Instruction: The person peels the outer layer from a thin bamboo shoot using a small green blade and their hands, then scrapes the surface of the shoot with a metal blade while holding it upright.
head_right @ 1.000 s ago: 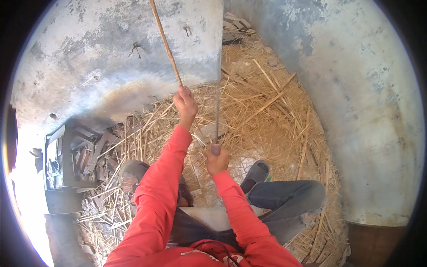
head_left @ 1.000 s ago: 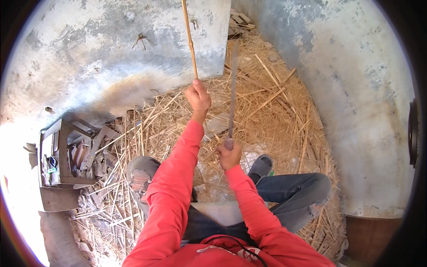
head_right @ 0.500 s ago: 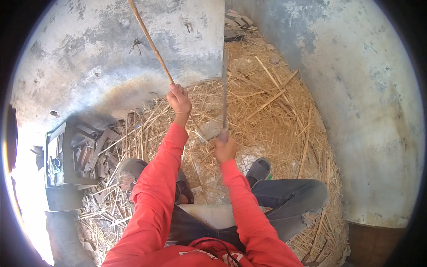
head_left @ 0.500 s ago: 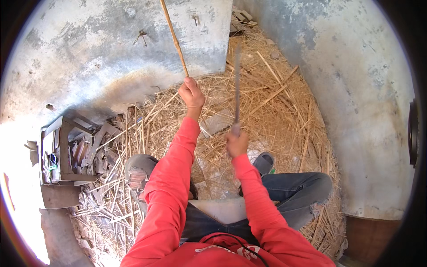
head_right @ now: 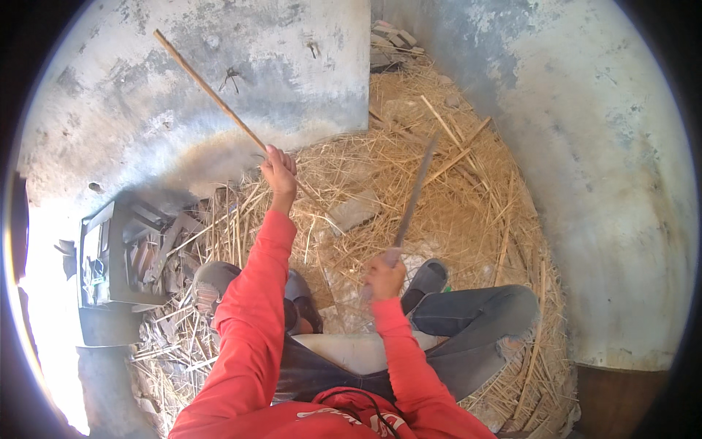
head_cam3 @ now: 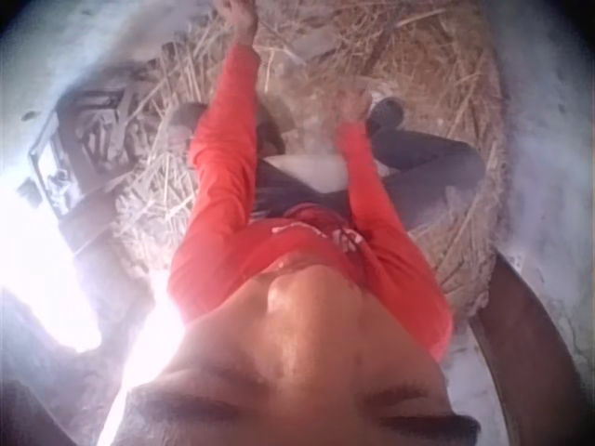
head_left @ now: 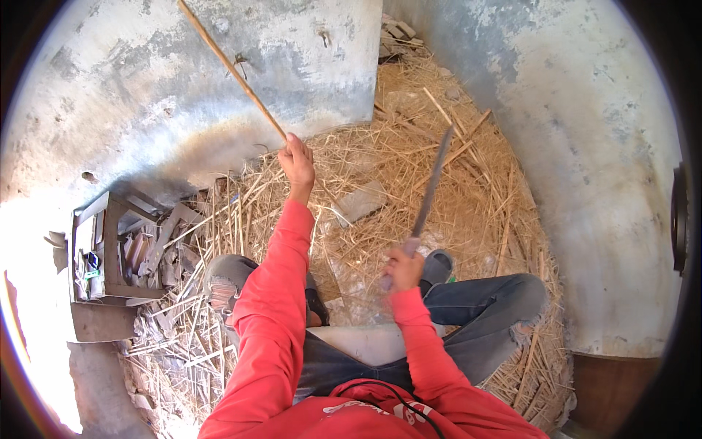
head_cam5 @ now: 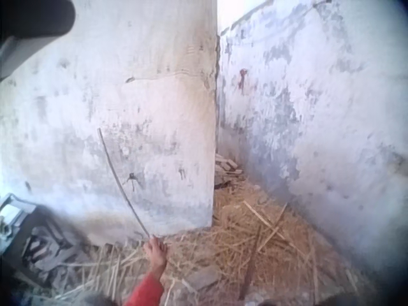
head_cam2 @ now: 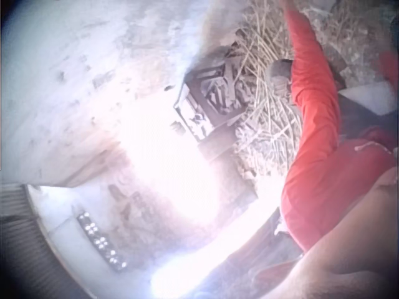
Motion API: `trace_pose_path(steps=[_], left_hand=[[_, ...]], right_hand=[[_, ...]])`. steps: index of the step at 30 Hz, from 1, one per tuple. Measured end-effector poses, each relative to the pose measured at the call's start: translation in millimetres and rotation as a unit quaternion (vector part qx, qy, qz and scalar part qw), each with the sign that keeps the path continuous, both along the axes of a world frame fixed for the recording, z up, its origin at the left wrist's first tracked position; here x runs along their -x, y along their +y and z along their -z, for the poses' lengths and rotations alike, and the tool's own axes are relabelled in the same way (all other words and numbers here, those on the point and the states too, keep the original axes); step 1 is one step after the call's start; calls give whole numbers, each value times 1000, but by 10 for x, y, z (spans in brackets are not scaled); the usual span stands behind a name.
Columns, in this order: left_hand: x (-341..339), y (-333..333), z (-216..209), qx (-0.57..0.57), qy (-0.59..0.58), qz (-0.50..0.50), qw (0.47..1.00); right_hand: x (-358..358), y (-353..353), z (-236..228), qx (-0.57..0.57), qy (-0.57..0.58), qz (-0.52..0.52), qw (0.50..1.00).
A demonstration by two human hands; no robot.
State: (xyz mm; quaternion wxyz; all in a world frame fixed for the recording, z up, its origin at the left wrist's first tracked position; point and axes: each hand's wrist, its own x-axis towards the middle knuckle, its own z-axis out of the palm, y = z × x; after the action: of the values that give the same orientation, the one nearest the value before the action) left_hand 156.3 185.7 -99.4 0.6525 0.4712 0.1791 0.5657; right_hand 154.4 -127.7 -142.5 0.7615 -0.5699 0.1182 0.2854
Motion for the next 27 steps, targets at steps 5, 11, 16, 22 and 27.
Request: trace_pose_path(steps=[5, 11, 16, 22, 27], left_hand=[[224, -10, -24, -85, 197, -191, 958], [712, -303, -909, 112, -34, -182, 976], [1322, -764, -1518, 202, -291, -117, 928], [1931, -1056, -1562, 190, -383, -57, 902], [2261, -1185, -1515, 165, -405, -10, 899]], right_hand=[[-285, -747, -1708, -118, -12, -5, 993], [-660, -1995, -2434, -37, -241, 64, 968], [-880, -2883, -1342, 269, -318, 140, 898], [-738, -3782, -25, 518, -229, 151, 811], [-687, -3533, -65, 679, -312, 176, 641]])
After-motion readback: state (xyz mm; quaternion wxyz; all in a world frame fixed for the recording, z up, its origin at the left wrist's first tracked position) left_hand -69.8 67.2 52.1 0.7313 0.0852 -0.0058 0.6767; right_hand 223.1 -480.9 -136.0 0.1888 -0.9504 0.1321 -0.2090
